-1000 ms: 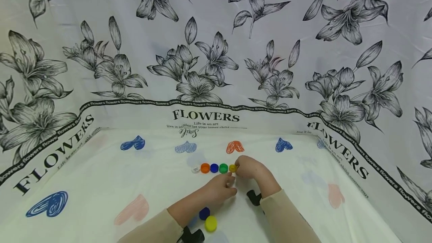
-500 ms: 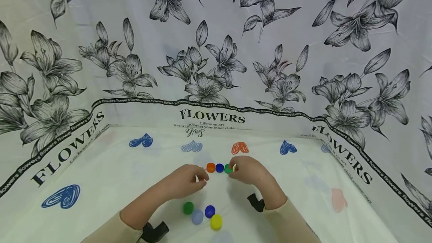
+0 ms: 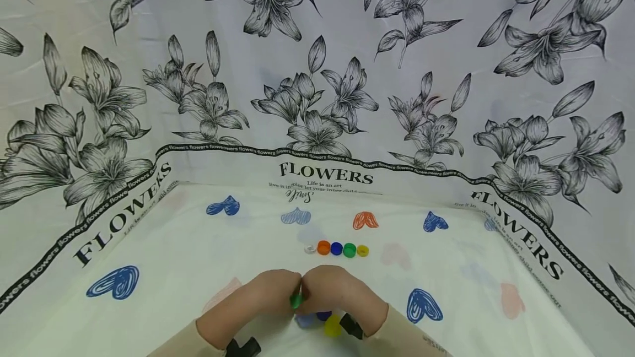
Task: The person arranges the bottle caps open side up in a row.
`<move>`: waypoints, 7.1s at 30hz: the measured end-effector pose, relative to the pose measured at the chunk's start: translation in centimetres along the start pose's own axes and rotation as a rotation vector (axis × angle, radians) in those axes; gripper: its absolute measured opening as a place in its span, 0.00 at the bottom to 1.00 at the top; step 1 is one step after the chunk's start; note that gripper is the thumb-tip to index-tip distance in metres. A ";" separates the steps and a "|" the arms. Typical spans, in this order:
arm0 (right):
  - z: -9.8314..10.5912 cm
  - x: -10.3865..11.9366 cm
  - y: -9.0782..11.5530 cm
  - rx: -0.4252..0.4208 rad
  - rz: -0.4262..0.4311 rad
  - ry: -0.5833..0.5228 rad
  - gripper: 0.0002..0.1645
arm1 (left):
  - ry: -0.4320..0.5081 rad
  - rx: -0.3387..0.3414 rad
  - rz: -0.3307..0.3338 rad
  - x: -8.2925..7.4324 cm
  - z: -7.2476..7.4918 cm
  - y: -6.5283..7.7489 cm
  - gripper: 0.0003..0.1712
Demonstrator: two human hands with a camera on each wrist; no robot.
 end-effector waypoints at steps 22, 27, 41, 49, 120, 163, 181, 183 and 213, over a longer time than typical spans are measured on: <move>0.9 -1.4 -0.3 -0.116 -0.032 -0.021 0.08 | 0.273 -0.022 -0.018 0.1 0.6 -1.8 0.13; 0.7 -1.4 -0.5 -0.128 -0.025 -0.006 0.09 | 0.292 -0.031 -0.027 0.4 0.5 -1.8 0.11; 1.4 -2.7 -0.9 -0.123 -0.069 -0.033 0.09 | 0.524 -0.169 0.036 2.4 0.7 -1.9 0.02; 1.4 -3.9 -1.3 -0.190 -0.125 -0.137 0.16 | 0.593 -0.284 0.115 3.4 0.5 -2.3 0.07; 0.0 -3.3 0.6 0.120 -0.132 0.185 0.17 | 0.320 -0.054 0.042 -2.6 -2.4 -1.5 0.13; 3.1 -7.0 -0.1 -0.175 -0.156 -0.357 0.08 | 0.743 -0.253 0.083 -0.3 -1.6 -2.5 0.15; 3.9 -7.0 -0.4 -0.270 -0.142 -0.283 0.10 | 0.637 -0.215 0.066 -0.9 -1.7 -2.6 0.22; 3.9 -7.0 -0.4 -0.272 -0.135 -0.282 0.09 | 0.634 -0.207 0.072 -1.0 -1.8 -2.6 0.22; 0.1 -6.7 3.2 -0.059 -0.123 -0.191 0.13 | 0.005 -0.014 0.035 -3.1 -1.5 -2.2 0.09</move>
Point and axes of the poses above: each hand's wrist, its own y-axis away from the middle knuckle, its own z-axis out of the back of the hand, x = y × z, the point moved 7 cm from there along -y, towards the middle knuckle, and after that the axes turned 3 degrees about x, right-handed, at the moved point
